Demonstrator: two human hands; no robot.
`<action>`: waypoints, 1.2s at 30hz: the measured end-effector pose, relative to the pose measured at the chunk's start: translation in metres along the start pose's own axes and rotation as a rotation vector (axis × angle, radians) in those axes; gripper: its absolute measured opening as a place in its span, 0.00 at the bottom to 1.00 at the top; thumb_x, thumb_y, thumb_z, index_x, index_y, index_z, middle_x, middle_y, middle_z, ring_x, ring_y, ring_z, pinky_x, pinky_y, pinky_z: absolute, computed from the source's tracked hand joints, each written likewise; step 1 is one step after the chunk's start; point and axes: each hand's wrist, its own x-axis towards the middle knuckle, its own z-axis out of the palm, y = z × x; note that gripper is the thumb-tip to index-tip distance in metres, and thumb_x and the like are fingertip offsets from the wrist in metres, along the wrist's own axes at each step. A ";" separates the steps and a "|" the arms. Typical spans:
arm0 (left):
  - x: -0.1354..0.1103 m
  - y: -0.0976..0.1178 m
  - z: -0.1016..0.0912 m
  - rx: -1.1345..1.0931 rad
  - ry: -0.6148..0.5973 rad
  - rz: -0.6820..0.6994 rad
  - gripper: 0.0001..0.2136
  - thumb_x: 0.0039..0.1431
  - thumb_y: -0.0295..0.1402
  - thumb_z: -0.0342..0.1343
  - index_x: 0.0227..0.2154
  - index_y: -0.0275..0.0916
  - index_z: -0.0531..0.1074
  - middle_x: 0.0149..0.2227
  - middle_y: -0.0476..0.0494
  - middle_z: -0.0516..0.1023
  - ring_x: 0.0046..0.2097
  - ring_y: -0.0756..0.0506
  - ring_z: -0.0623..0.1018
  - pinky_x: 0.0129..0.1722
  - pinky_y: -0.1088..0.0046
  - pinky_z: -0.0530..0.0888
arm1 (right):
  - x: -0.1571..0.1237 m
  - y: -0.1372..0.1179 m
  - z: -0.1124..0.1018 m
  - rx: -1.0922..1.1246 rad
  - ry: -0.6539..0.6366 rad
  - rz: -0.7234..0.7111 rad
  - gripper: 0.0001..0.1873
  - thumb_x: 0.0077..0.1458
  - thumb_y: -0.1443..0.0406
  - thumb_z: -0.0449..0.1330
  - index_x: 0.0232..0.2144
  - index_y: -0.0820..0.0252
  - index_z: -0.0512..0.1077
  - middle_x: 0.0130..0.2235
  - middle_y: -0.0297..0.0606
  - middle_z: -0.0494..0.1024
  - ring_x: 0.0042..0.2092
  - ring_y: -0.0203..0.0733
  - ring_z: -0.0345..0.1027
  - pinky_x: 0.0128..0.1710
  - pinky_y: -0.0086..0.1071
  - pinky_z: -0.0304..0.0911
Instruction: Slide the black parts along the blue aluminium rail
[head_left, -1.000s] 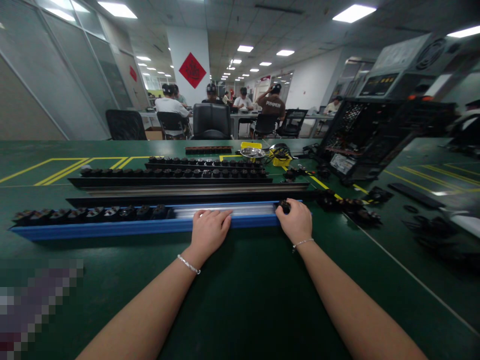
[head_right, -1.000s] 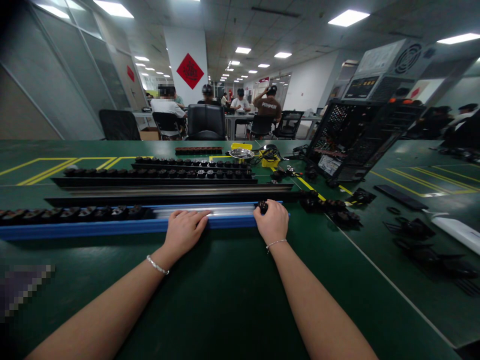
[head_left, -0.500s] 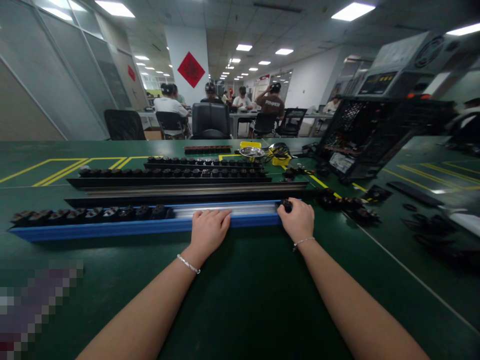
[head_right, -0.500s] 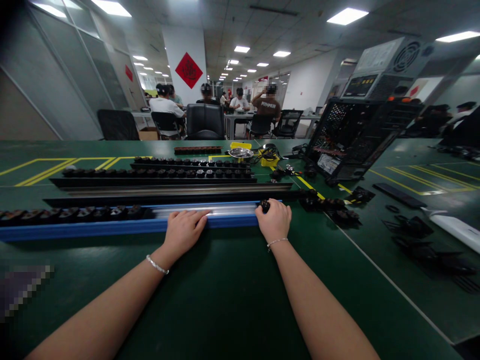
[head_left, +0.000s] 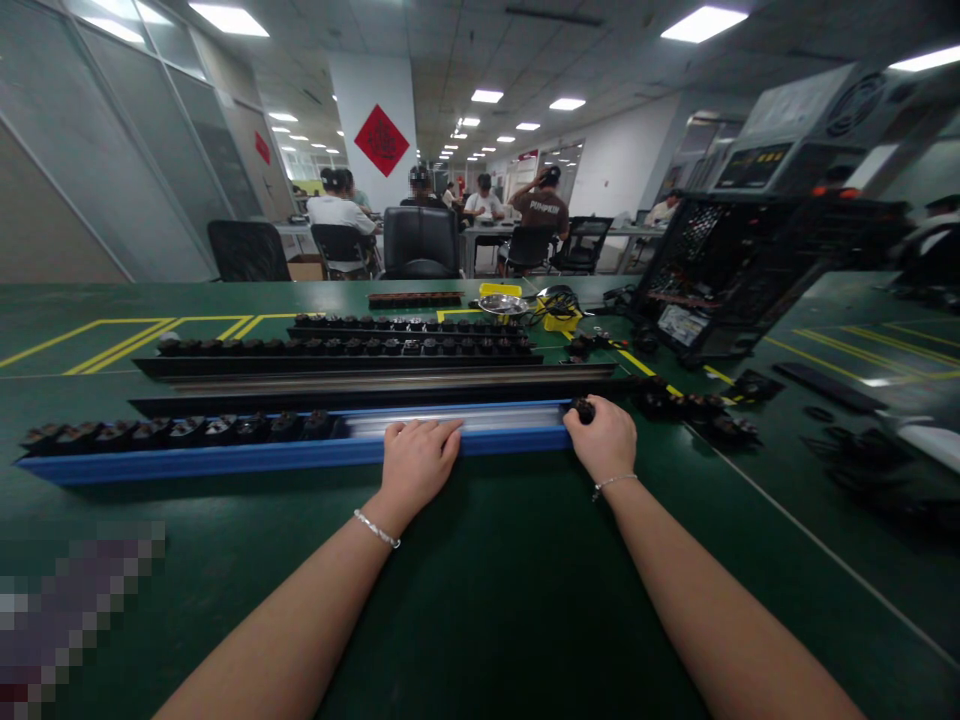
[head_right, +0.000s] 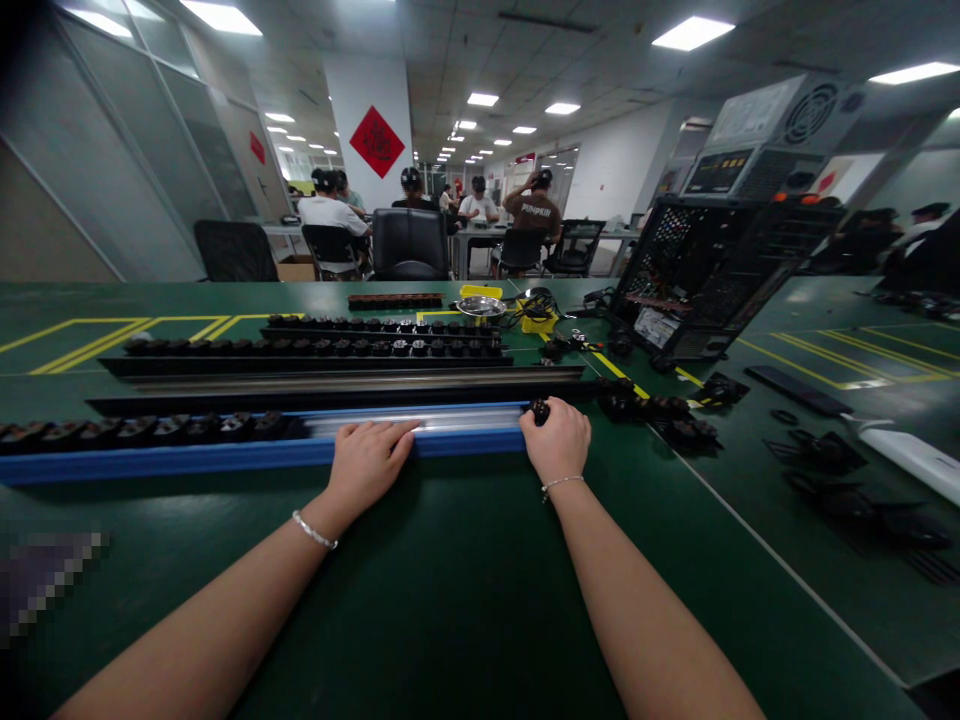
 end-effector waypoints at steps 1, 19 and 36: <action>0.000 0.000 0.000 0.000 0.002 0.000 0.18 0.64 0.41 0.39 0.47 0.51 0.73 0.40 0.47 0.80 0.42 0.43 0.74 0.44 0.61 0.59 | 0.000 0.001 0.000 -0.001 0.000 -0.002 0.18 0.49 0.60 0.52 0.39 0.65 0.72 0.42 0.49 0.76 0.46 0.50 0.67 0.50 0.41 0.56; 0.000 -0.001 0.002 -0.009 0.001 0.003 0.18 0.64 0.41 0.39 0.47 0.50 0.73 0.40 0.47 0.80 0.42 0.42 0.74 0.45 0.60 0.58 | 0.005 0.012 0.002 0.063 0.010 0.093 0.19 0.47 0.61 0.53 0.39 0.66 0.72 0.47 0.52 0.74 0.48 0.52 0.66 0.49 0.40 0.59; 0.000 -0.002 0.002 -0.019 -0.002 0.004 0.18 0.64 0.41 0.39 0.46 0.50 0.73 0.39 0.47 0.80 0.42 0.43 0.74 0.45 0.59 0.58 | 0.007 0.015 -0.001 0.117 0.006 0.174 0.18 0.46 0.61 0.53 0.38 0.63 0.72 0.46 0.50 0.74 0.48 0.51 0.66 0.49 0.41 0.60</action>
